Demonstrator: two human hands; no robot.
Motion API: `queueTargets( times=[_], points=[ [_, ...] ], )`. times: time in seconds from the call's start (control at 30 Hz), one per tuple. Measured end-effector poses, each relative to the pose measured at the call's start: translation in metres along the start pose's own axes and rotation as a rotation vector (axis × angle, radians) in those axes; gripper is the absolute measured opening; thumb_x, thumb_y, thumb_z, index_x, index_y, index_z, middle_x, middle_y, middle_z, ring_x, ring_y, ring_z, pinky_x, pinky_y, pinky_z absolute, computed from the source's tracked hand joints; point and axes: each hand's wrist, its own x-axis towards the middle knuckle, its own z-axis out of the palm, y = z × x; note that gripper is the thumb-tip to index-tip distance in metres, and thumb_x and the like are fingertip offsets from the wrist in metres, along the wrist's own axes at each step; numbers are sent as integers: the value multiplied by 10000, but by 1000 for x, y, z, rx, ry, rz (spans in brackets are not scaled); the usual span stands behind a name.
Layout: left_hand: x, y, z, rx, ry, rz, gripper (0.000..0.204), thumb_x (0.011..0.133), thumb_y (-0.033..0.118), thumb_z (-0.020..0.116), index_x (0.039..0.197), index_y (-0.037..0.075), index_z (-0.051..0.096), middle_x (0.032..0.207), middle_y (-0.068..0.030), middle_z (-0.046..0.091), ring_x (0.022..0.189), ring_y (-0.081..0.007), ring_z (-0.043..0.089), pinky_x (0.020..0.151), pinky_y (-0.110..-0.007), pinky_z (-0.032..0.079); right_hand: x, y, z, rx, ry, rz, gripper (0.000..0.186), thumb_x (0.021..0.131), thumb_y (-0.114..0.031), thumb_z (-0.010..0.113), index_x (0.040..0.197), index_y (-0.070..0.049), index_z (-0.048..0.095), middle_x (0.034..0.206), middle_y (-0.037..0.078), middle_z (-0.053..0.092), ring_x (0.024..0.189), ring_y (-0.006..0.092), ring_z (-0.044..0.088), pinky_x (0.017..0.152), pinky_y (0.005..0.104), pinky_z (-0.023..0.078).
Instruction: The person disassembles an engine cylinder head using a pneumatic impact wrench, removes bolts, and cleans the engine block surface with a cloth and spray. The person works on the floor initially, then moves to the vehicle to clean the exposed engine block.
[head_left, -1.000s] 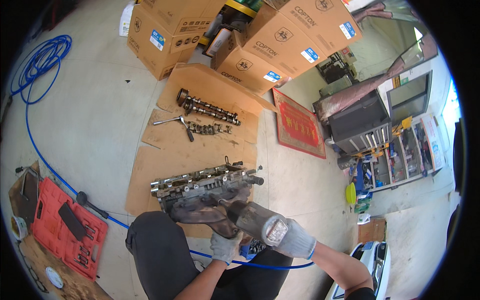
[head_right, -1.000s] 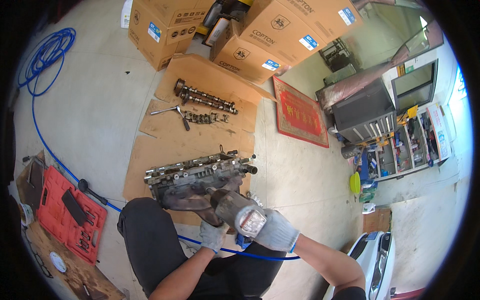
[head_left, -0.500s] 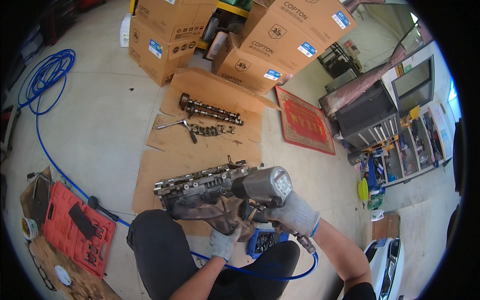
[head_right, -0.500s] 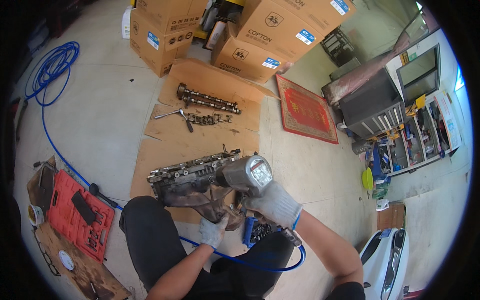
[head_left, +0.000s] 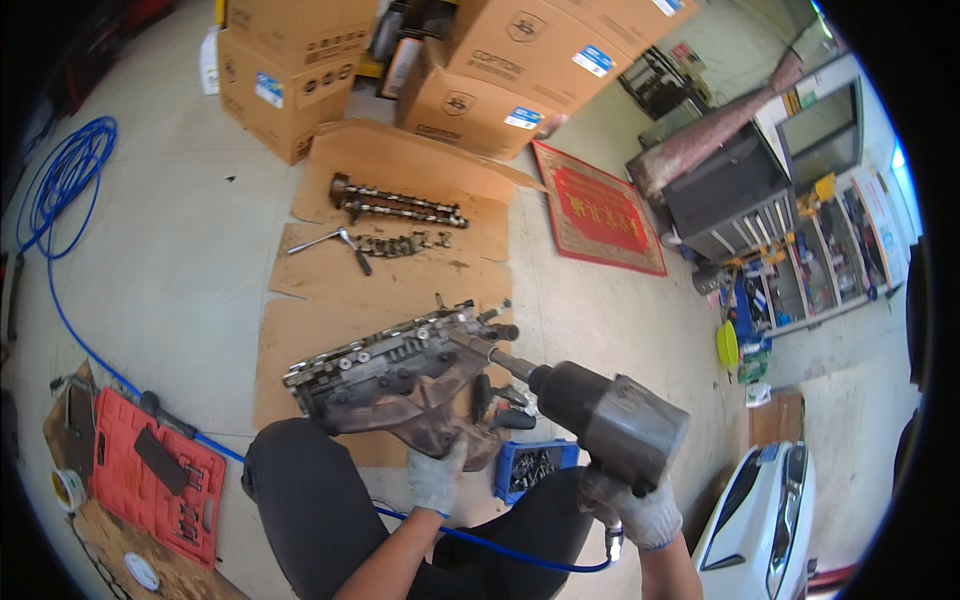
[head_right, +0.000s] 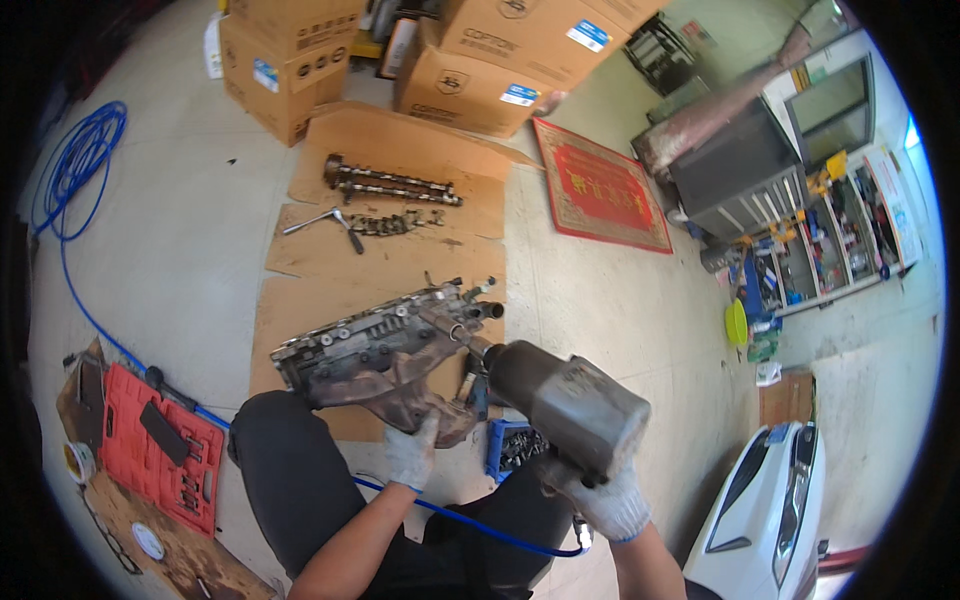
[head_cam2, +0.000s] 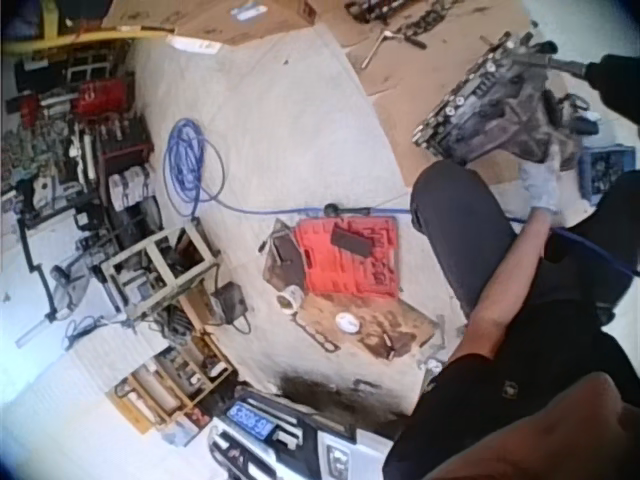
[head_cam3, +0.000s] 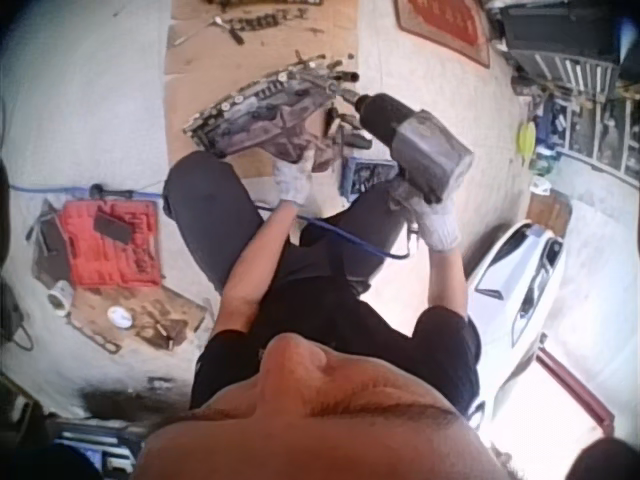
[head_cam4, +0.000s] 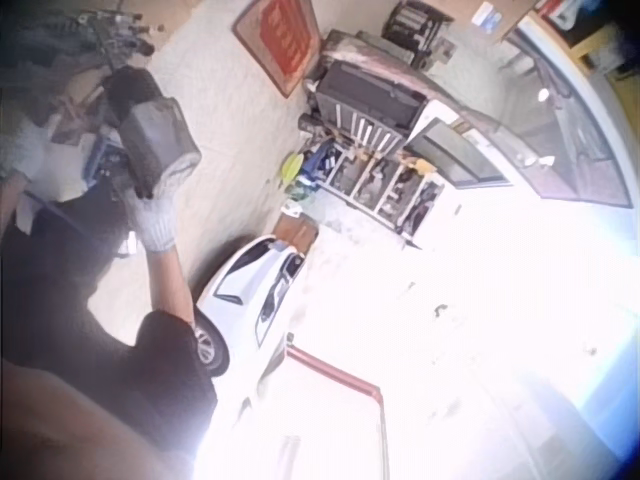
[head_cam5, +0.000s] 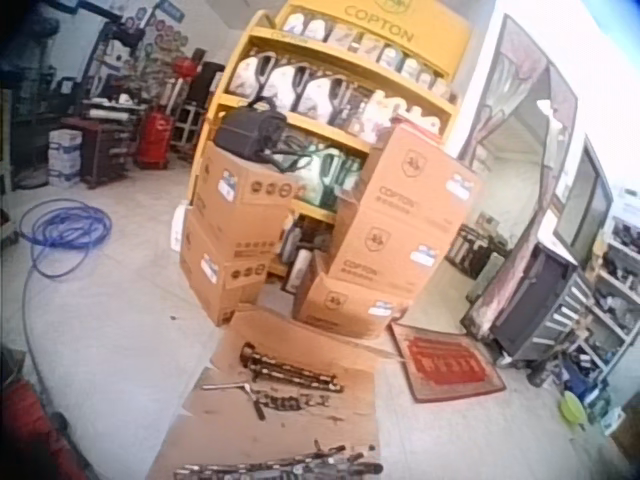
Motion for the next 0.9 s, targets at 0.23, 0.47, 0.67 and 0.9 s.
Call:
queueTargets(
  times=[0.23, 0.47, 0.67, 0.9],
  points=[
    [2, 11, 1, -109, 21, -7, 727, 909, 309, 786, 1449, -47, 455, 1430, -166, 554, 1273, -259, 552, 1100, -404, 421, -54, 53, -66, -553, -29, -503, 340, 823, -65, 760, 1142, -28, 648, 939, 90, 688, 827, 193, 699, 713, 346, 585],
    [3, -10, -2, -123, 46, 54, 589, 994, 375, 665, 1387, -31, 499, 1331, -127, 575, 1170, -214, 584, 1020, -390, 476, -48, 119, -75, -388, -206, -298, 474, 927, -295, 658, 1351, -90, 599, 1402, 164, 562, 1324, 297, 524, 1132, 414, 412],
    [14, -40, -18, -95, -13, 136, 536, 983, 384, 675, 1344, 8, 550, 1232, -75, 629, 1071, -185, 638, 899, -347, 536, 2, 95, -49, -555, -185, -522, 283, 895, -297, 692, 1090, -93, 701, 952, 145, 699, 876, 336, 688, 788, 417, 573],
    [10, -43, -12, -187, -19, 107, 522, 971, 391, 690, 1292, -1, 571, 1245, -89, 630, 1073, -183, 637, 884, -346, 549, 35, 77, -23, -537, -235, -330, 348, 864, -347, 729, 1039, -47, 709, 831, 218, 701, 800, 404, 693, 716, 448, 583]
  ],
)
